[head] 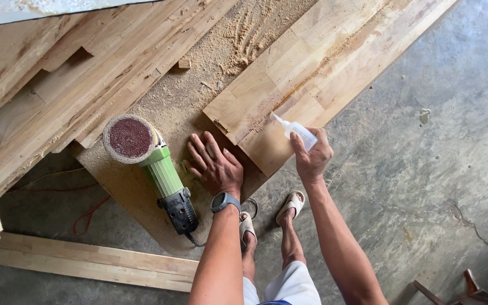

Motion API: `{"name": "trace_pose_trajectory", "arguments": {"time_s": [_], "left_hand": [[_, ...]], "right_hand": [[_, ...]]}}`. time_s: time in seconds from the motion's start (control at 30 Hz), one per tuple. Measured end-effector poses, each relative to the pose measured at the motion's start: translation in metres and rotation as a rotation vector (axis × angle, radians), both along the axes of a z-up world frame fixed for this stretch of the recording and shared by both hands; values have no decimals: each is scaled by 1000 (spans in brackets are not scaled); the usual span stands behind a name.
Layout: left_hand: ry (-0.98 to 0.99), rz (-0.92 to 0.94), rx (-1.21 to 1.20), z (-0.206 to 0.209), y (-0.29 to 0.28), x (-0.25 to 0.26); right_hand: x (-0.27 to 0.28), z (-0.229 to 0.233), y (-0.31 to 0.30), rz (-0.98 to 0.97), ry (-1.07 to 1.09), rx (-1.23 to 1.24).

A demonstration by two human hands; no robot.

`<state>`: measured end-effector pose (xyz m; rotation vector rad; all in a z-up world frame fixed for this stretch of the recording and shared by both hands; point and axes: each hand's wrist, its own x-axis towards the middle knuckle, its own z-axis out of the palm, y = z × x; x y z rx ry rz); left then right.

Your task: The person applies a white liquid from a squeeze bottle along a crack in a wooden plank. They then use their hand to spread the liquid into the crack and wipe the surface.

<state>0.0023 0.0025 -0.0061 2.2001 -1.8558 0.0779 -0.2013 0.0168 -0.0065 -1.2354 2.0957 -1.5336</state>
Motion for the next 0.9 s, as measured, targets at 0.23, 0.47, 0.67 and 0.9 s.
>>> {"name": "trace_pose_trajectory", "arguments": {"time_s": [0.23,0.47,0.67,0.9], "left_hand": [[13,4,25,2,0,0],[17,9,40,2,0,0],[16,7,34,3,-1,0],[26,5,28,3,0,0]], "right_hand": [[7,3,5,26,-21,27],[12,1,9,45,-21,40],[16,0,13,65,-21,44],[21,-11,21,87,-37,72]]}}
